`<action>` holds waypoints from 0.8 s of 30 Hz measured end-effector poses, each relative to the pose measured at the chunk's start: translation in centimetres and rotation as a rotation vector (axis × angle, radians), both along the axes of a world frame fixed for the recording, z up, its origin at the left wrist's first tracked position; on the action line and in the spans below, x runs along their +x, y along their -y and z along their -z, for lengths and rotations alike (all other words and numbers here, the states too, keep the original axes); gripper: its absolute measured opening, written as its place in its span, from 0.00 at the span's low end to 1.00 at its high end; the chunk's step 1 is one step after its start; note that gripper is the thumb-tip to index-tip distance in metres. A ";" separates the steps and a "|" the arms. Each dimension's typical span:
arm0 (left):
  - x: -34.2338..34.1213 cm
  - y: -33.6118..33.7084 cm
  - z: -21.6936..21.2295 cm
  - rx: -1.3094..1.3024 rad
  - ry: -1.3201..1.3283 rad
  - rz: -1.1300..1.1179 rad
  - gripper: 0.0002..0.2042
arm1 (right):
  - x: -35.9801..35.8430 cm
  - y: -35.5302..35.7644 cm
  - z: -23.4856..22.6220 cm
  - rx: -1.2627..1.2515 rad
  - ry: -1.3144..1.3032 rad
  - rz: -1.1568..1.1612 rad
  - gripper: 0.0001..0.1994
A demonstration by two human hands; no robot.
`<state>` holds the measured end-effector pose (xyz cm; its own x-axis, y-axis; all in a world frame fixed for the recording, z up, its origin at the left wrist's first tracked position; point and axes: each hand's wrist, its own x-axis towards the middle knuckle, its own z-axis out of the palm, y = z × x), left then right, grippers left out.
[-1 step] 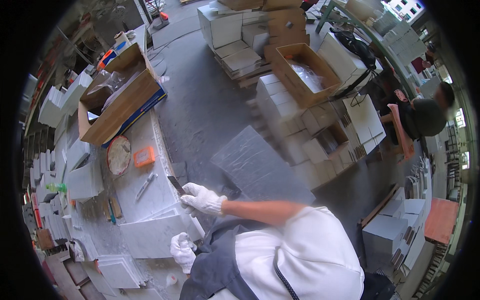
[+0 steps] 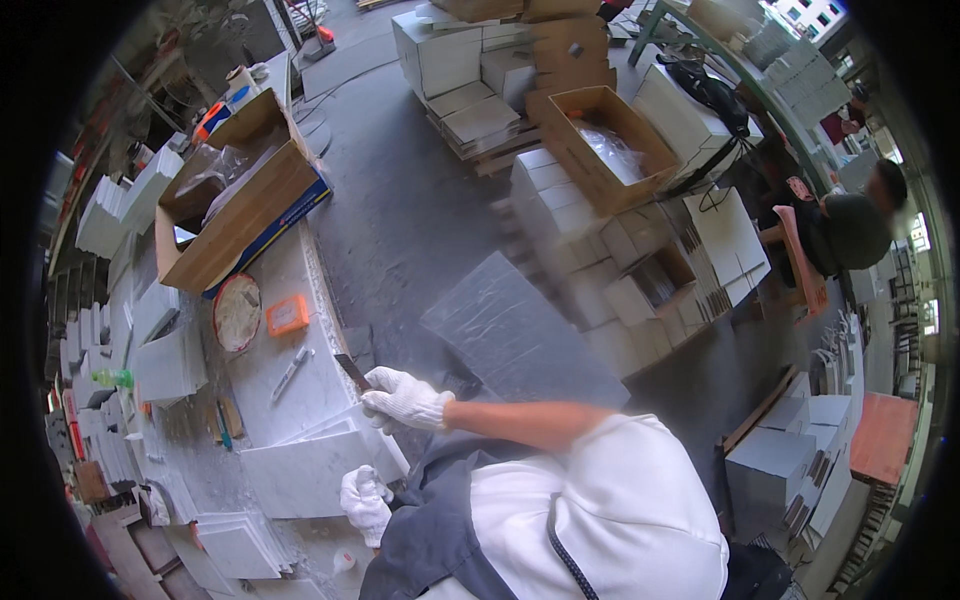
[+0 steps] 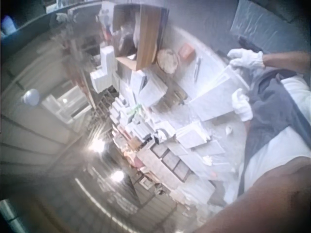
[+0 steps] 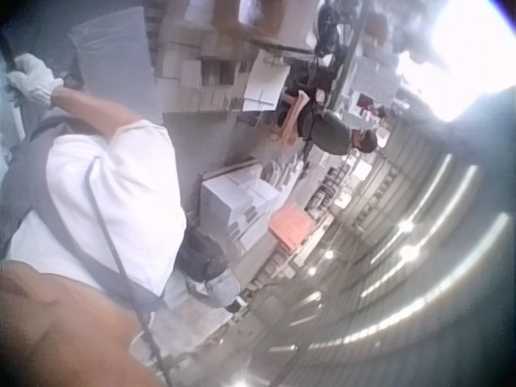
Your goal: The person repeatedly scrapes and wipes white rectangular tiles on a workbench using a metal scraper and a white cloth. They handle multiple tiles one at a time, scraping surfaces and wiping away residue, then placing cleaned tiles aside. The person also briefly adjusts their head-mounted camera near the end.
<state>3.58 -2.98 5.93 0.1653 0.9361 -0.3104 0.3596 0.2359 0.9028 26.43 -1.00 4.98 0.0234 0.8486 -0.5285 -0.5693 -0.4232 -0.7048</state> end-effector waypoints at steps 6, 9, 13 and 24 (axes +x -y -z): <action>-0.2 -0.5 0.8 -0.059 -0.037 0.036 0.22 | 0.2 1.6 -0.2 -0.002 0.034 -0.023 0.10; 0.0 -0.3 0.9 -0.104 0.034 0.076 0.23 | 0.5 2.6 -0.5 -0.068 0.040 0.004 0.11; 0.9 -0.2 1.2 -0.119 0.109 0.052 0.22 | 1.7 4.2 -0.7 -0.048 -0.030 0.100 0.11; 2.9 -0.7 3.1 0.640 -0.177 0.442 0.20 | 3.1 7.8 -0.6 -0.077 0.027 0.254 0.12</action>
